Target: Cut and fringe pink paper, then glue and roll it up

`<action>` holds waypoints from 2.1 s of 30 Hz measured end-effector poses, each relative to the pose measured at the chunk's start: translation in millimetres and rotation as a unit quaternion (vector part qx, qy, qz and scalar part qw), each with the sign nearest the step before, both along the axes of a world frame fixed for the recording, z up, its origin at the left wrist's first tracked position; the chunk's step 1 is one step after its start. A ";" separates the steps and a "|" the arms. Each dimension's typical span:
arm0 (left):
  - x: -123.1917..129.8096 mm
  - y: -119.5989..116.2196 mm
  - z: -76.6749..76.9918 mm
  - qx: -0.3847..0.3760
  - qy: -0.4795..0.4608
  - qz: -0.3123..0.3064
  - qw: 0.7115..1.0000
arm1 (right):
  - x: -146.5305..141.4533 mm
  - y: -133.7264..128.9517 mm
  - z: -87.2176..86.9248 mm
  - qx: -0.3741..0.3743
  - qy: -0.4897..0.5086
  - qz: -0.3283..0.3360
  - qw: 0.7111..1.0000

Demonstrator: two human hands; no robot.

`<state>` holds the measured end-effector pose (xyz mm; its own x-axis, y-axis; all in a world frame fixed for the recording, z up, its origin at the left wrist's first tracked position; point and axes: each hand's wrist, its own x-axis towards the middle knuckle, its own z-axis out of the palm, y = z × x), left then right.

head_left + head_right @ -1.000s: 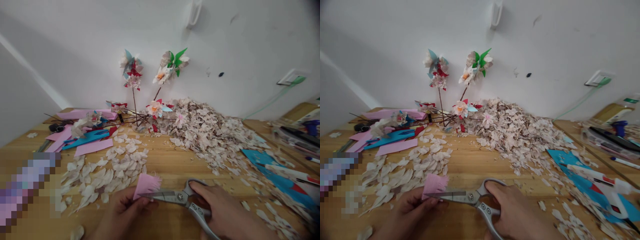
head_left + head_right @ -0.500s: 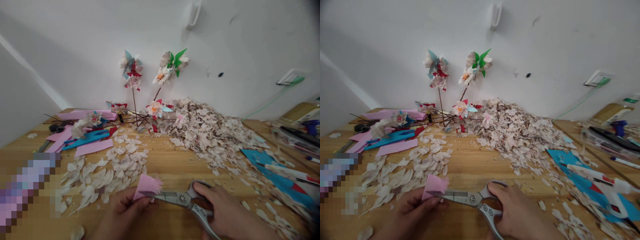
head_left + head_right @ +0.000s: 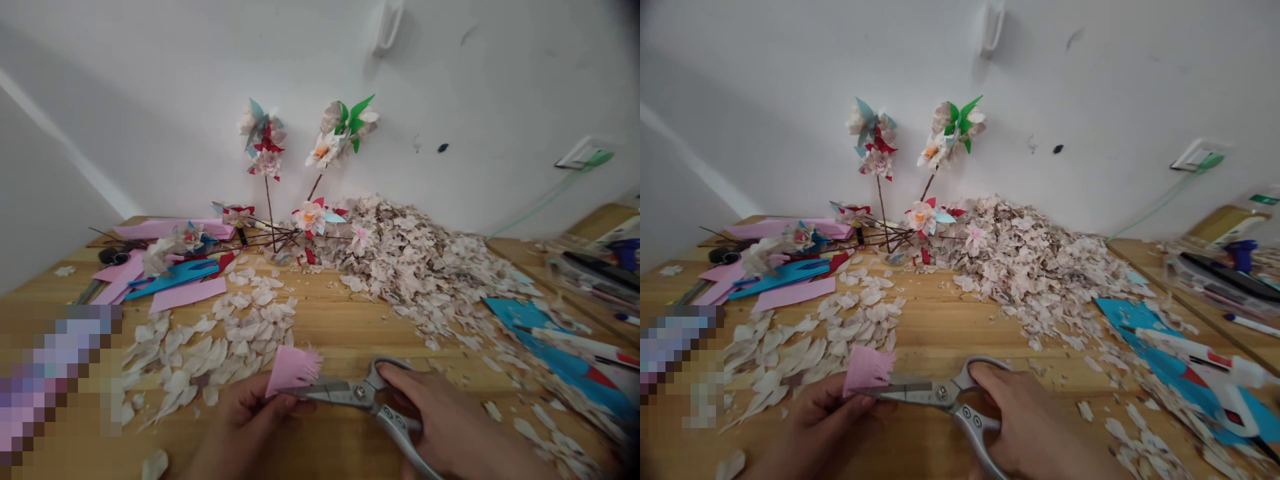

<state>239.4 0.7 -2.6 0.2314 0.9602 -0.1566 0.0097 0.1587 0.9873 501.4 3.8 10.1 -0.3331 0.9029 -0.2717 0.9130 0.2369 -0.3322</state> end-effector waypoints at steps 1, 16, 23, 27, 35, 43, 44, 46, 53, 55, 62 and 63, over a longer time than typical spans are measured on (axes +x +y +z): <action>0.0 -0.3 -0.5 -0.003 0.000 -0.003 1.000 | -1.4 -0.2 0.6 -0.001 -0.002 0.000 1.000; 2.8 -0.8 1.4 -0.020 -0.007 0.011 1.000 | -10.9 1.1 7.7 0.027 -0.019 0.013 0.999; 1.1 -1.7 -1.2 -0.017 -0.001 0.016 1.000 | -6.5 0.9 5.4 0.025 -0.001 0.013 1.000; 1.3 -0.9 -1.2 -0.002 0.006 0.011 1.000 | -5.7 1.5 6.3 0.010 0.018 0.015 1.000; 2.4 -2.0 0.8 0.004 0.020 -0.001 1.000 | -15.9 3.4 15.1 0.004 0.009 0.020 1.000; 3.6 -1.8 -4.0 -0.018 -0.020 0.013 1.000 | -18.2 1.5 16.2 0.015 0.003 0.014 1.000; 3.6 -1.5 -4.3 -0.022 -0.026 0.012 0.999 | -18.2 1.3 15.8 0.015 -0.001 0.012 1.000; 3.5 -1.1 -5.4 -0.028 -0.034 0.011 0.999 | -17.9 1.1 14.5 0.017 -0.005 0.009 1.000; 2.6 -4.0 -11.1 -0.031 -0.034 0.017 0.999 | -15.3 1.4 10.1 0.006 -0.006 0.008 1.000; 3.5 -4.2 -9.4 -0.042 -0.029 0.029 0.998 | -15.4 1.3 9.2 0.000 -0.002 0.008 1.000; 4.5 -0.4 -7.6 -0.040 -0.003 0.037 0.999 | -17.5 4.1 7.3 -0.017 0.005 -0.014 1.000; 4.1 -0.4 -8.8 -0.042 -0.006 0.035 0.998 | -17.8 5.0 7.6 -0.023 0.012 -0.015 1.000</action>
<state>243.4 0.3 -11.4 0.1661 0.9578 -0.2348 -0.0167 0.2408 0.9704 483.6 8.8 17.7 -0.3130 0.8997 -0.3043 0.9108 0.1936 -0.3646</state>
